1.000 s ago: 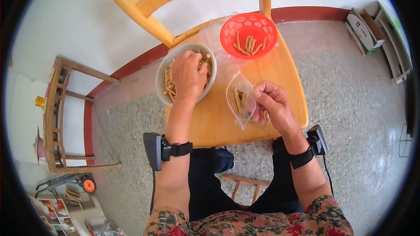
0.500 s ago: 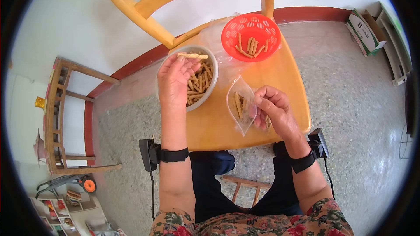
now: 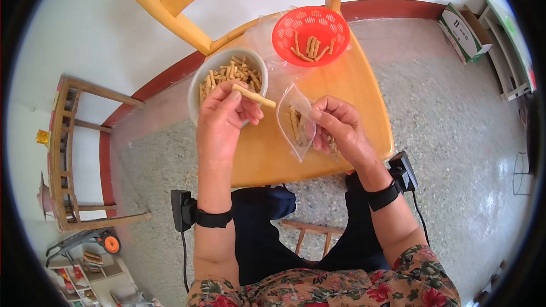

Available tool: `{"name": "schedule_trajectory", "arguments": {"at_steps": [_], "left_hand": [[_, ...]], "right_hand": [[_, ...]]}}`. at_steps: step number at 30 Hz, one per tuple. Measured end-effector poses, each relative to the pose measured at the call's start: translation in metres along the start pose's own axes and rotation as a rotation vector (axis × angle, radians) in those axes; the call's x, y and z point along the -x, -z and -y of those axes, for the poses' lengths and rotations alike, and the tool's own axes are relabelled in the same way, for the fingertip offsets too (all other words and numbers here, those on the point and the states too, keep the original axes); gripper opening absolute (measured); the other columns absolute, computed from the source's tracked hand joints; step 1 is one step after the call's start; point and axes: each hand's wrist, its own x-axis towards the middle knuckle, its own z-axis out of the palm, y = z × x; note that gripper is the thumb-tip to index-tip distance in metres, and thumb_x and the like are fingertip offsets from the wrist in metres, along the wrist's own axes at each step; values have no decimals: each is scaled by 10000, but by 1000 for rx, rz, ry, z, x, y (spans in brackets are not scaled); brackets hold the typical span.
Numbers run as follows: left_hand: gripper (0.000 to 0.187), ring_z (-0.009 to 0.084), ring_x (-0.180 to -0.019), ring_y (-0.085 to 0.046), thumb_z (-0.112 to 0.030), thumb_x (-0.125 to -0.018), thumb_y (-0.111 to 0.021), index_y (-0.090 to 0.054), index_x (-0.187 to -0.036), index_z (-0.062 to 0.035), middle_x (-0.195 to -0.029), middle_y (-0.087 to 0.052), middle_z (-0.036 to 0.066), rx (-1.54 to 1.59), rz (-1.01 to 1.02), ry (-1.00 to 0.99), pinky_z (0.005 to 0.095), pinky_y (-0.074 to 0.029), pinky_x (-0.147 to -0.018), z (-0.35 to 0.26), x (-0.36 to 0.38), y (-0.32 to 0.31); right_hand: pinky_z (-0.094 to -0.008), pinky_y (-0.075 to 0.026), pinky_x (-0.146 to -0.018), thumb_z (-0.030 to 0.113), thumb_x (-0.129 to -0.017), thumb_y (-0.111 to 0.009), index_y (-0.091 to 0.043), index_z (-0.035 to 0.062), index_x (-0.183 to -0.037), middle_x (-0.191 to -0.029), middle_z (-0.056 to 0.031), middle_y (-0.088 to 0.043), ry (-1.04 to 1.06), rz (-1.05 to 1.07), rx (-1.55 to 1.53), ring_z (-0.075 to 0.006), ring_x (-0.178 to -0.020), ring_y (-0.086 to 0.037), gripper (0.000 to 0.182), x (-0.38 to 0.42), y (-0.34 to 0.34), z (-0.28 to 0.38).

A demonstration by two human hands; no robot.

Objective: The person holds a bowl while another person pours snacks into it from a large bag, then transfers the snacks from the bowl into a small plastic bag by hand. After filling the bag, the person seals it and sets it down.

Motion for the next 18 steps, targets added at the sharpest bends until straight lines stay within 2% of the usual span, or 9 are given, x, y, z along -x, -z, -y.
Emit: {"name": "schedule_trajectory", "arguments": {"at_steps": [4,6,7,8,10,11,15,18], "left_hand": [[150,146,-644,-569,-110,-839,-523,-552,-948,-10,-835,-594,103,-195,-8,67,247,-441,-582,-5,8,-22],[100,116,-655,-558,-72,-807,-555,-570,-884,-11,-834,-591,70,-472,-36,44,219,-432,-610,-4,9,-35],[86,159,-758,-563,-88,-760,-595,-573,-776,-7,-839,-583,65,-681,-41,-25,240,-419,-641,-1,8,-39],[86,159,-758,-563,-88,-760,-595,-573,-776,-7,-839,-583,65,-680,-44,-24,240,-419,-641,1,7,-40],[113,254,-905,-532,-96,-695,-628,-568,-721,-4,-981,-551,122,-1095,46,-361,327,-408,-771,7,2,-42],[126,331,-993,-477,-97,-647,-639,-572,-691,1,-1046,-512,182,-1113,18,-323,398,-358,-862,9,1,-46],[108,331,-987,-490,-86,-645,-636,-579,-670,3,-1050,-526,178,-1269,51,-397,412,-366,-842,24,1,-46],[102,323,-969,-494,-87,-647,-627,-587,-656,7,-986,-546,165,-1398,24,-409,417,-364,-820,32,1,-46]], "right_hand": [[-174,-378,-412,176,-876,-489,-512,51,-806,-653,-7,-545,11,8,9,-62,-503,-513,146,-1,1,-2],[-173,-378,-411,176,-876,-490,-513,50,-807,-653,-7,-547,8,7,6,-61,-501,-513,145,-1,1,-2],[-171,-378,-410,176,-875,-492,-514,50,-809,-653,-8,-549,8,9,2,-61,-499,-513,145,-2,1,-2],[-171,-378,-410,176,-875,-492,-514,50,-809,-653,-8,-549,6,10,2,-61,-499,-513,145,-2,1,-3],[-170,-377,-407,177,-874,-497,-516,48,-811,-653,-10,-553,23,24,-13,-61,-496,-512,145,-2,1,-4],[-170,-377,-407,177,-874,-497,-516,48,-811,-653,-10,-553,20,25,-12,-61,-496,-512,145,-2,1,-4],[-171,-376,-405,169,-876,-497,-518,46,-810,-655,-11,-552,33,32,-6,-61,-496,-513,141,-2,0,-3],[-175,-377,-405,165,-879,-494,-520,46,-810,-655,-11,-550,28,32,-7,-64,-496,-513,140,-1,-1,-3]]}}
